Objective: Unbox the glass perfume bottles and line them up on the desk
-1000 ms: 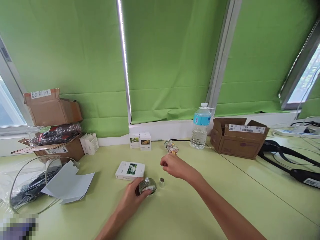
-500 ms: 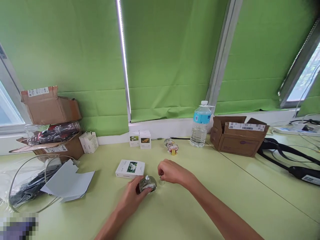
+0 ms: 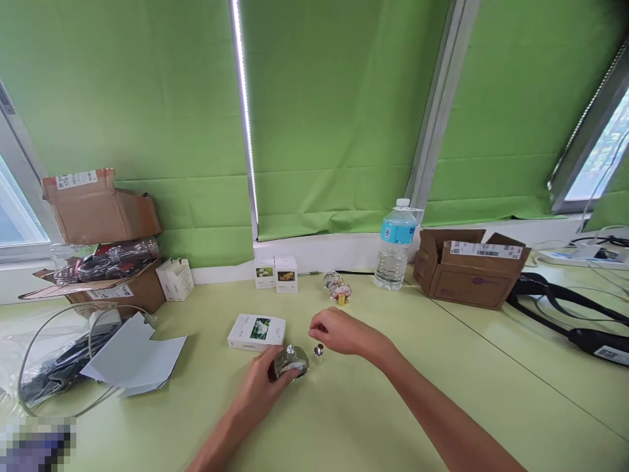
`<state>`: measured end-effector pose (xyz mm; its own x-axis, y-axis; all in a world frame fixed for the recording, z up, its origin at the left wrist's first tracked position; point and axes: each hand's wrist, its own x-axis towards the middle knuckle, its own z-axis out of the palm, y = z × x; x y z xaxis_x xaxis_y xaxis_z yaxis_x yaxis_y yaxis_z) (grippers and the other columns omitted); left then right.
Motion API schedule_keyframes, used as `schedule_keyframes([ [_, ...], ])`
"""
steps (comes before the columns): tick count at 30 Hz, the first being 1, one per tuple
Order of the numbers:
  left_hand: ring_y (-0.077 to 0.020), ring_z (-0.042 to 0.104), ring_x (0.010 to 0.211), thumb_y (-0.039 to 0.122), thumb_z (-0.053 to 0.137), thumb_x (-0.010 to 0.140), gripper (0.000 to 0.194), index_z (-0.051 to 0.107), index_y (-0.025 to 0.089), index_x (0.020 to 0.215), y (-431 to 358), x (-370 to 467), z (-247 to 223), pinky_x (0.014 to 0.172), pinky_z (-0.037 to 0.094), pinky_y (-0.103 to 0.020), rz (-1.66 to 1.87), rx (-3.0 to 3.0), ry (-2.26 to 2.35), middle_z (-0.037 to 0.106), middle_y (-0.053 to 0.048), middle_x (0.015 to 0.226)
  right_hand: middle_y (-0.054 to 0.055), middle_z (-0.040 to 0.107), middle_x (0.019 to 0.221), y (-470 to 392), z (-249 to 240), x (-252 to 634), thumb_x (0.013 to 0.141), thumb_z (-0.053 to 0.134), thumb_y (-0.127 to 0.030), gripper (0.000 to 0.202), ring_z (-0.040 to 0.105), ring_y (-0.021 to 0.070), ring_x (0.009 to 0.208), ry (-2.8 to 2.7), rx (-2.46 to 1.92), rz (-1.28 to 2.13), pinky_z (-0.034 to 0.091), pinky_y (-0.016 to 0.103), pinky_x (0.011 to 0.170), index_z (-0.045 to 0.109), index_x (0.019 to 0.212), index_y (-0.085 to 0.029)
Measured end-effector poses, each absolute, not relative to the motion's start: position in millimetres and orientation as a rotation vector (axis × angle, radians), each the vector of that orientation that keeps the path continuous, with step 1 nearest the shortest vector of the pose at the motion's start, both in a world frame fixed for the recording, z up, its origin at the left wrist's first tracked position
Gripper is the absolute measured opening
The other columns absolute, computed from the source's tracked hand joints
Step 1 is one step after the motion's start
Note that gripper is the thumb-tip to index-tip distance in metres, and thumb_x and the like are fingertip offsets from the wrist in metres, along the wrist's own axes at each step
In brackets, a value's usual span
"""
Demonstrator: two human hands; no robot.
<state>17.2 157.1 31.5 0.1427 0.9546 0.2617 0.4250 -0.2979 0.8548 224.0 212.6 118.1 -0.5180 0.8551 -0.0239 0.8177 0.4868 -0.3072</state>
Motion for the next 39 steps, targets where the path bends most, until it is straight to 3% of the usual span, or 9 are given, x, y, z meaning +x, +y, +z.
schedule_keyframes([
  [4,-0.0137,0.048,0.062,0.045,0.065,0.074,0.031,0.067,0.016,0.087,161,16,25,0.055,0.034,-0.023,1.106,1.778,1.319,0.061,-0.001,0.072,0.003,0.065,0.066,208,128,221,0.087,0.041,-0.027,0.032,0.052,0.0122,0.057,-2.522,-1.363,0.419,0.029,0.025,0.052,0.067,0.072,-0.016],
  [8,-0.0133,0.048,0.062,0.042,0.068,0.072,0.031,0.067,0.016,0.088,162,16,29,0.056,0.035,-0.022,1.191,1.649,1.351,0.062,-0.001,0.071,0.006,0.068,0.088,198,133,216,0.083,0.05,-0.035,0.027,0.059,0.0175,0.078,-2.495,-1.317,0.502,0.039,0.025,0.065,0.069,0.094,-0.017],
  [12,-0.0122,0.045,0.058,0.047,0.067,0.073,0.035,0.066,0.016,0.088,159,13,43,0.053,0.034,-0.021,1.301,1.561,1.402,0.059,0.001,0.067,0.009,0.062,0.116,180,132,203,0.077,0.059,-0.05,0.056,0.056,0.0251,0.105,-2.522,-1.224,0.529,0.043,0.03,0.08,0.054,0.125,-0.022],
  [15,-0.0115,0.042,0.055,0.051,0.067,0.071,0.039,0.066,0.016,0.088,158,10,50,0.051,0.032,-0.021,1.37,1.509,1.508,0.056,0.002,0.062,0.011,0.057,0.124,167,124,186,0.074,0.06,-0.058,0.076,0.055,0.0287,0.109,-2.525,-1.185,0.453,0.043,0.035,0.084,0.038,0.137,-0.023],
  [19,-0.0114,0.042,0.053,0.054,0.067,0.069,0.042,0.066,0.017,0.089,157,8,51,0.048,0.032,-0.02,1.383,1.486,1.569,0.055,0.003,0.058,0.012,0.062,0.112,158,107,160,0.075,0.06,-0.056,0.073,0.061,0.0299,0.096,-2.425,-1.283,0.215,0.046,0.036,0.075,0.036,0.134,-0.02],
  [25,-0.0152,0.054,0.062,0.055,0.065,0.071,0.044,0.065,0.017,0.092,153,12,57,0.057,0.043,-0.023,1.432,1.501,1.472,0.063,0.0,0.068,0.012,0.062,0.108,155,95,146,0.073,0.06,-0.041,0.064,0.062,0.0279,0.091,-2.305,-1.414,0.107,0.044,0.032,0.068,0.036,0.129,-0.021],
  [30,-0.0176,0.059,0.07,0.057,0.055,0.079,0.048,0.06,0.018,0.107,149,17,62,0.066,0.047,-0.026,1.515,1.448,1.355,0.065,-0.003,0.077,0.011,0.063,0.109,169,110,162,0.073,0.057,-0.054,0.067,0.061,0.0277,0.093,-2.196,-1.42,0.198,0.042,0.033,0.073,0.038,0.129,-0.023],
  [33,-0.0154,0.055,0.061,0.056,0.055,0.08,0.043,0.062,0.017,0.096,151,18,54,0.059,0.044,-0.025,1.404,1.463,1.332,0.061,-0.002,0.067,0.012,0.062,0.113,194,116,184,0.075,0.057,-0.052,0.07,0.06,0.0263,0.097,-2.051,-1.54,0.148,0.041,0.032,0.077,0.035,0.133,-0.021],
  [39,-0.0095,0.049,0.05,0.054,0.06,0.075,0.039,0.06,0.016,0.077,159,20,31,0.045,0.032,-0.021,1.068,1.378,1.215,0.064,-0.004,0.073,0.011,0.061,0.116,251,95,247,0.073,0.06,-0.051,0.072,0.058,0.026,0.101,-1.765,-1.86,0.081,0.038,0.031,0.079,0.037,0.133,-0.019],
])
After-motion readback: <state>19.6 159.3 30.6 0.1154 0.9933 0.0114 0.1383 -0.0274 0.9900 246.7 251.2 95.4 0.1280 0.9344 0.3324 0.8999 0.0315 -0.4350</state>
